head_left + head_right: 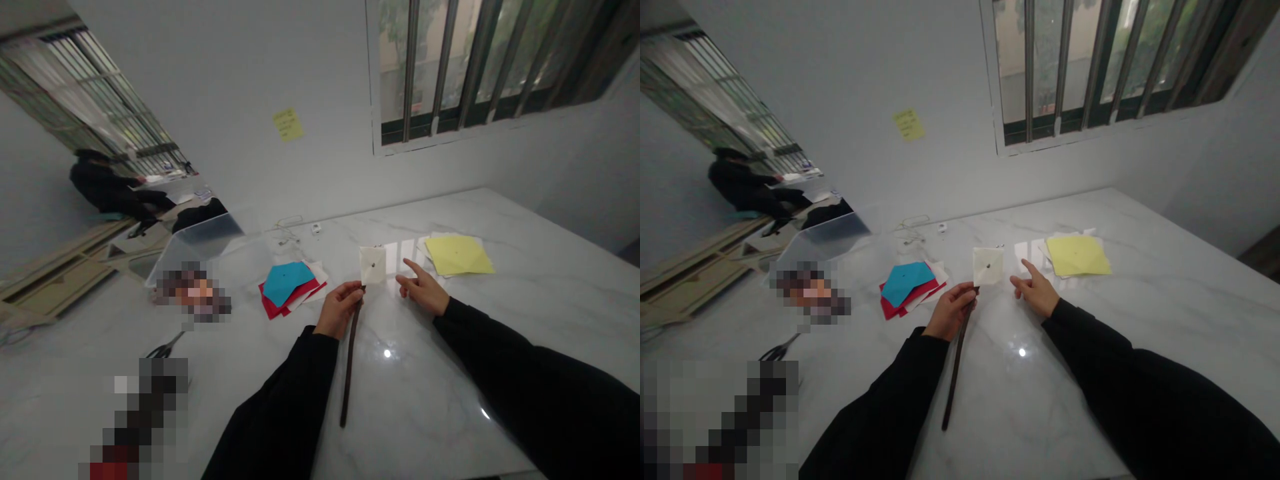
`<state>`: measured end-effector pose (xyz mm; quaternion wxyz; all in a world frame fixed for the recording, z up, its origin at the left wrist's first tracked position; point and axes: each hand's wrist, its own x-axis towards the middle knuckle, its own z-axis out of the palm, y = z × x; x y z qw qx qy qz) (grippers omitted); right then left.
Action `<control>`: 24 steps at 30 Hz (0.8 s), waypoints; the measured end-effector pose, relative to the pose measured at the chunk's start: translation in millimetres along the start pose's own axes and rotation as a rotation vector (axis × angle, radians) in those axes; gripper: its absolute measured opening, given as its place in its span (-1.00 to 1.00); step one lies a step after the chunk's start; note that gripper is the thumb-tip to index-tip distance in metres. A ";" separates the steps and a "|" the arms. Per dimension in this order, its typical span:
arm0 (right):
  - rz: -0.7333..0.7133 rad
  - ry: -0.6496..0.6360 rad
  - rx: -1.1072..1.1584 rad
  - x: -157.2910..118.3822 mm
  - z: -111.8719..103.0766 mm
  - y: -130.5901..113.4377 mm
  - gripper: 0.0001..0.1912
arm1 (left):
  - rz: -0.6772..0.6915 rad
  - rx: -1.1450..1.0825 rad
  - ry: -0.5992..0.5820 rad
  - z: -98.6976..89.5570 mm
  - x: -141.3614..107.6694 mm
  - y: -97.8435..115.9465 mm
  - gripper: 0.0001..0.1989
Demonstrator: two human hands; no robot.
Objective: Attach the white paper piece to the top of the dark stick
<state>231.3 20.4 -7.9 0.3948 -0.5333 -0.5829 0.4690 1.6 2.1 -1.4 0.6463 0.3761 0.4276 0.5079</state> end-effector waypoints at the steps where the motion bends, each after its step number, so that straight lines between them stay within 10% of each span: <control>1: 0.024 -0.099 0.059 -2.9 0.0 -2.7 -0.27 | 0.003 0.011 -0.007 -0.3 0.1 -0.2 -0.63; 5: 0.070 -1.109 0.153 -22.9 2.9 -16.1 -0.33 | 0.016 0.031 -0.016 -2.4 1.3 -0.4 -0.63; 7: 0.053 -1.346 0.174 -30.1 8.7 -19.0 -0.40 | 0.030 0.021 -0.001 -3.5 2.2 0.0 -0.64; 16: 0.159 -0.040 0.440 2.1 3.3 -2.6 -0.38 | 0.029 -0.024 0.037 -4.5 2.8 4.8 -0.63; 24: 0.106 0.184 0.353 5.8 6.8 7.2 0.03 | -0.011 0.067 -0.023 -0.9 -2.6 9.4 -0.62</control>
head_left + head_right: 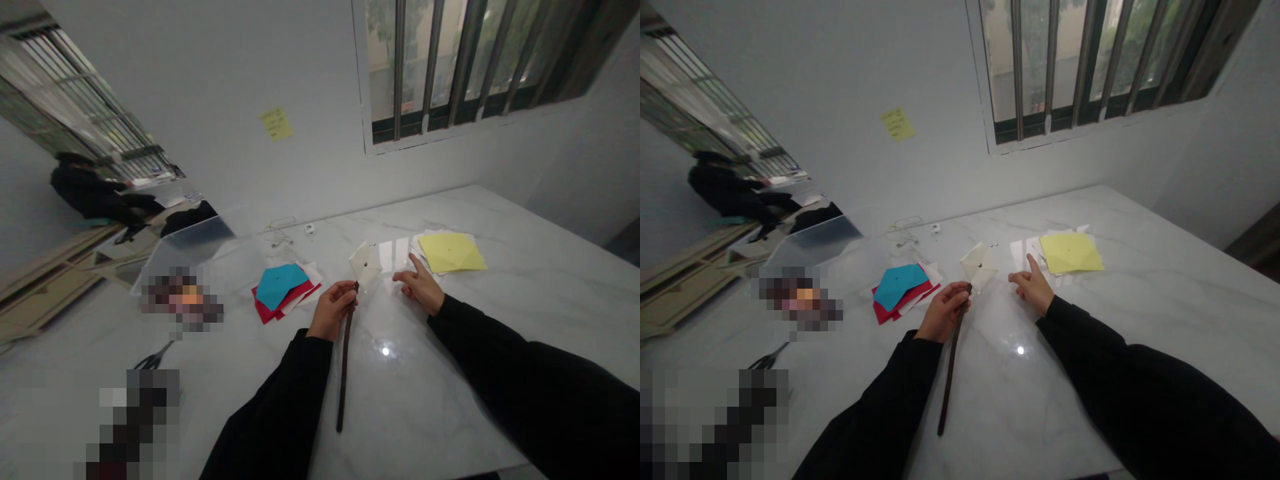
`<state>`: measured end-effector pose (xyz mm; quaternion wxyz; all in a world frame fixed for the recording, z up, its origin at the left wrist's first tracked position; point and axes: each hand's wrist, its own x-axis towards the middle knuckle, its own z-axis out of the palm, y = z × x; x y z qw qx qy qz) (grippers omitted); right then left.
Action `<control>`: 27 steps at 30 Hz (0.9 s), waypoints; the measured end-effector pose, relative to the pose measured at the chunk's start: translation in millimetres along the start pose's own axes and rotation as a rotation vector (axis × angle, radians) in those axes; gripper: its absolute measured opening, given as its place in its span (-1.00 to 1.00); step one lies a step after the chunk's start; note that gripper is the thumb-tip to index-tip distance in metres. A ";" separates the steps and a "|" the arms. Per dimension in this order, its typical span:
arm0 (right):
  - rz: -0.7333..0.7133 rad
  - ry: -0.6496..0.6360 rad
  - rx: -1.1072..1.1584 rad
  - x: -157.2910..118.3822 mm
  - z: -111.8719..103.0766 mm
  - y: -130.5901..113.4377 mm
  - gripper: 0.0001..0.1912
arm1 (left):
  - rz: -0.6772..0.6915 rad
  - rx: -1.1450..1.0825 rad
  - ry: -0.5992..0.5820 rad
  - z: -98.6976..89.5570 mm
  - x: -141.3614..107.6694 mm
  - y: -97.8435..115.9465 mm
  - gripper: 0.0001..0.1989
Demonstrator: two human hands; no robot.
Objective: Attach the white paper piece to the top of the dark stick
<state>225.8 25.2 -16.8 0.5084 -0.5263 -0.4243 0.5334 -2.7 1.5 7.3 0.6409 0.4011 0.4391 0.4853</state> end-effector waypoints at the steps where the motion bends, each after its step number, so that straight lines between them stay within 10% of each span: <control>1: -0.055 -0.005 -0.069 0.3 -1.0 0.7 0.04 | -0.015 0.011 -0.024 0.5 -0.9 0.5 -0.62; 5: -0.205 -0.192 -0.356 -0.3 -13.5 -6.2 -0.25 | -0.041 0.022 -0.101 0.5 -1.8 1.4 -0.62; 8: 0.019 -0.896 -0.462 -7.9 -19.6 -15.5 -0.35 | -0.011 -0.029 -0.034 -3.7 1.1 2.5 -0.61; 10: 0.088 -1.127 -0.446 -14.2 -17.3 -18.9 -0.29 | 0.001 -0.057 0.034 -7.7 3.7 4.3 -0.59; 18: -0.019 -0.670 -0.330 -13.6 -1.0 -9.3 -0.46 | 0.005 -0.041 0.018 -5.7 3.4 1.4 -0.55; 27: -0.022 -0.641 -0.322 -24.3 10.4 -8.2 -0.53 | 0.076 0.260 -0.151 12.3 -5.6 -14.0 -0.67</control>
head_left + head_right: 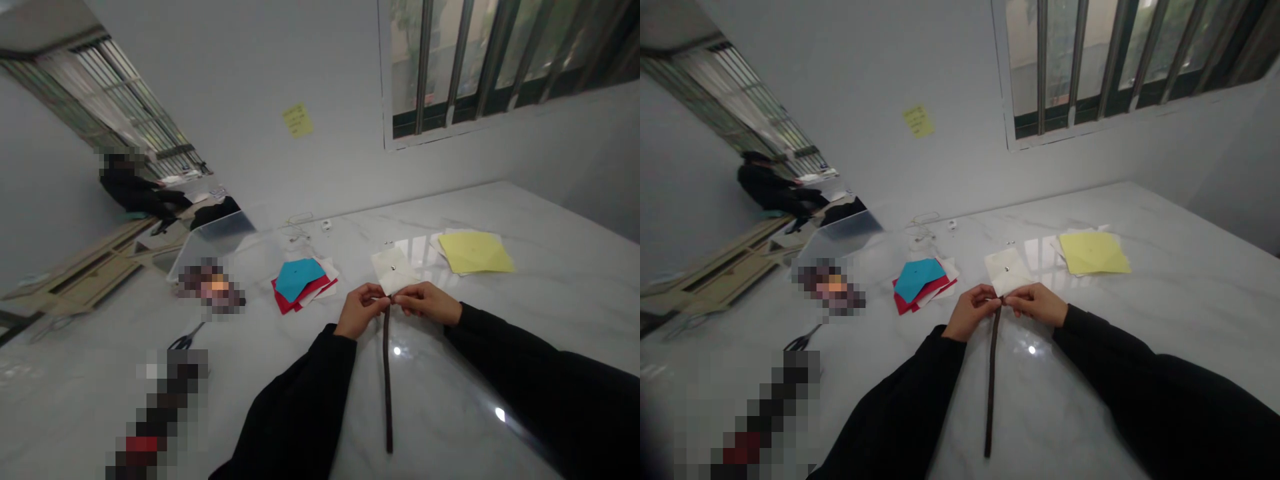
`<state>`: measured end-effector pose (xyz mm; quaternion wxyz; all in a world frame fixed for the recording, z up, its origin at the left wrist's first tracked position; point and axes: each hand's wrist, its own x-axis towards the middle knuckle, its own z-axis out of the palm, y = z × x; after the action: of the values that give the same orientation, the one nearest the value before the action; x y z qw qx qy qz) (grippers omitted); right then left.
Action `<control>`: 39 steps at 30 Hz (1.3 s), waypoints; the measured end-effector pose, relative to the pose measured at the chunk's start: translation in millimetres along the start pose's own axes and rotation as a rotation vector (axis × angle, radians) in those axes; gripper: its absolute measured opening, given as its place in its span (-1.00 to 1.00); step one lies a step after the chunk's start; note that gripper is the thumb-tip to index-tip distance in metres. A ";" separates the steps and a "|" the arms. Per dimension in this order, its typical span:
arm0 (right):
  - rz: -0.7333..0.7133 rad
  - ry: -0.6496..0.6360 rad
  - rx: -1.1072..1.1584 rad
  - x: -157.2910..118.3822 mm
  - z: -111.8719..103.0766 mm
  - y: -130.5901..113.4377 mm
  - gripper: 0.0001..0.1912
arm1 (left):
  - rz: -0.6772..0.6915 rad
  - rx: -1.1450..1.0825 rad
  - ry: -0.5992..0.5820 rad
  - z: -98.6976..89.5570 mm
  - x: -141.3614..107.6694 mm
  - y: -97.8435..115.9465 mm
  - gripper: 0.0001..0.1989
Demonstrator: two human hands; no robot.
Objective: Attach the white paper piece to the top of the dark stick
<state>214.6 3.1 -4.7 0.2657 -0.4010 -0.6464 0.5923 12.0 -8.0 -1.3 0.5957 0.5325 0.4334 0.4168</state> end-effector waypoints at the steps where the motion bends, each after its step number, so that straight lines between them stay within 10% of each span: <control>1: 0.014 0.011 -0.004 -0.7 0.6 -1.1 -0.52 | 0.004 0.011 -0.006 0.8 -0.9 0.4 -0.68; 18: 0.071 0.139 -0.051 -0.8 4.6 1.3 -0.55 | 0.131 0.111 0.048 -3.0 -3.7 3.2 -0.56; 21: 0.112 0.192 0.005 0.7 1.9 5.9 -0.52 | 0.263 0.235 0.385 -42.8 2.5 27.5 -0.61; 25: 0.093 0.190 0.039 2.0 1.2 8.8 -0.53 | 0.501 0.658 1.148 -132.5 -9.1 59.1 -0.49; 29: 0.085 0.189 0.023 3.2 2.1 10.5 -0.51 | 0.402 1.054 1.648 -226.0 -42.3 54.6 -0.17; 33: 0.067 0.183 -0.011 2.4 2.7 8.9 -0.50 | 0.203 1.044 1.780 -277.6 -60.0 28.8 0.02; 39: 0.063 0.204 -0.031 -0.8 4.1 1.8 -0.53 | 0.193 1.028 1.673 -287.6 -44.7 13.6 0.09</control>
<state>212.0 0.1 -7.0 0.3050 -0.4833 -0.6123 0.5463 -277.1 28.9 -0.9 -0.2434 0.2930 0.7981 0.4669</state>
